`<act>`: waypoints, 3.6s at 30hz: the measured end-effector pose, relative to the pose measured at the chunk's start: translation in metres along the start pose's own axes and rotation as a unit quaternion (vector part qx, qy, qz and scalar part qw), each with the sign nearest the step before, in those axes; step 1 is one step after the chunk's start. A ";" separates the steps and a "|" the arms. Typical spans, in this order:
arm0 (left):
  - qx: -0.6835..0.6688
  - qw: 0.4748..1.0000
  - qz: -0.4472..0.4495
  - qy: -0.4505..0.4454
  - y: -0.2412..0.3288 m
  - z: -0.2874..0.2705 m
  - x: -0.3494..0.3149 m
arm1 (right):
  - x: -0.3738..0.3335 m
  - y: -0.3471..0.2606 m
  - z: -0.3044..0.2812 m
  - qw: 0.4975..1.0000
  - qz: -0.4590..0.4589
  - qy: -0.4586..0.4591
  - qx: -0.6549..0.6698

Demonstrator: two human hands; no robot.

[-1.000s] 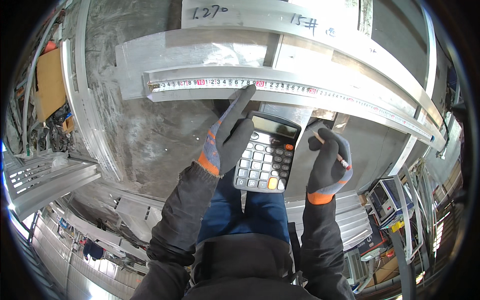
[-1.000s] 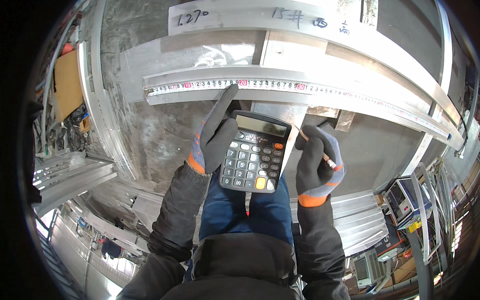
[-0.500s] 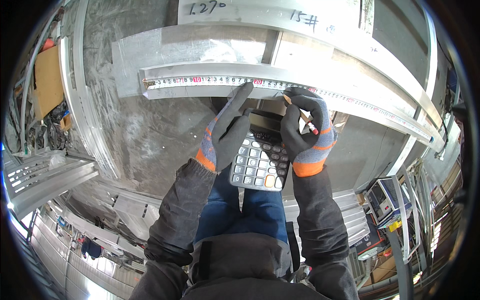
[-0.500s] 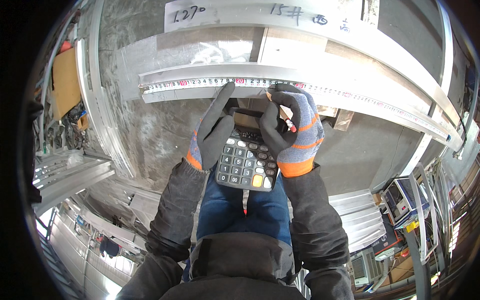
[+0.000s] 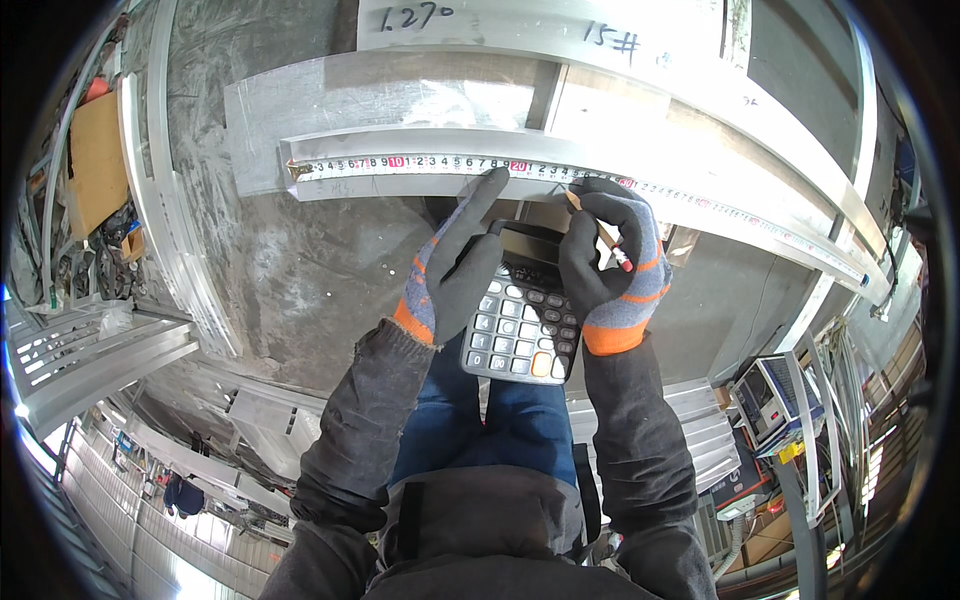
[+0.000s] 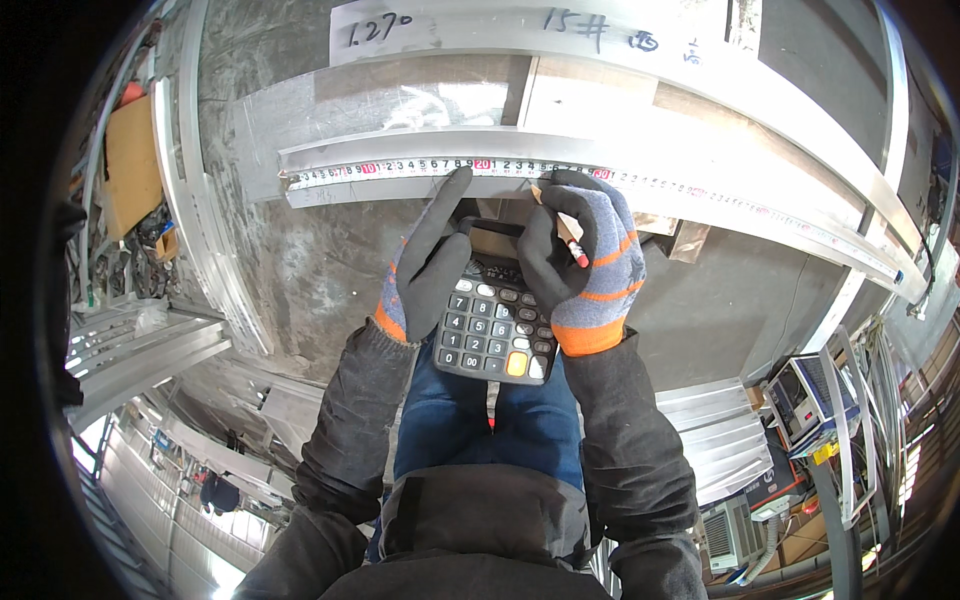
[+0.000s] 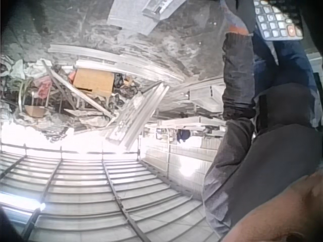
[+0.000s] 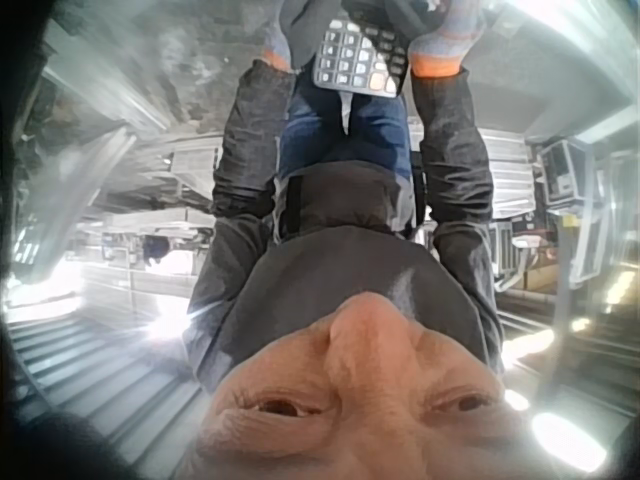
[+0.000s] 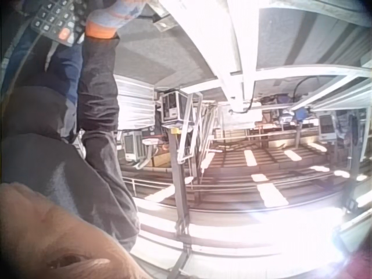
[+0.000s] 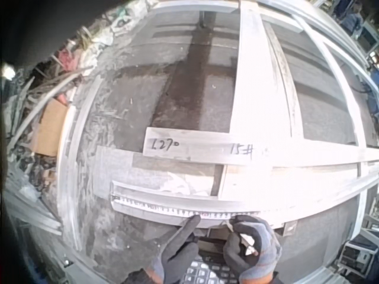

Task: The person measures a long metal profile with a tape measure, records values on a calculator, and marks the profile with a pencil. The person repeats this process for multiple sections of the profile.

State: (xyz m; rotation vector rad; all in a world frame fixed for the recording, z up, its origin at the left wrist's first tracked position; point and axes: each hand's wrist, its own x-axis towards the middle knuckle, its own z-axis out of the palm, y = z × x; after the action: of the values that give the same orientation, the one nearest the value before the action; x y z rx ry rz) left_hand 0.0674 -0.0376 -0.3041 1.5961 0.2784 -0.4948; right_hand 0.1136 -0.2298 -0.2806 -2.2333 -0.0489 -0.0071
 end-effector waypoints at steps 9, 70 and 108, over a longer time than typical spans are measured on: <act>-0.021 1.000 -0.007 -0.001 0.002 0.000 0.001 | -0.001 0.001 0.001 0.999 0.027 0.004 0.022; 0.001 0.996 0.015 0.083 -0.019 0.021 0.001 | -0.159 0.052 -0.033 0.987 0.107 -0.096 0.070; 0.004 1.000 0.023 0.003 0.012 0.079 0.019 | -0.003 0.026 -0.088 0.995 0.095 0.029 0.029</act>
State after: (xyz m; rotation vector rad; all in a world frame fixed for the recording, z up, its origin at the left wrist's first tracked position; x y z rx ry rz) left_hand 0.0778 -0.1188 -0.3046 1.6077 0.2446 -0.4565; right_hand 0.1123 -0.3158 -0.2472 -2.1702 0.1936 0.0334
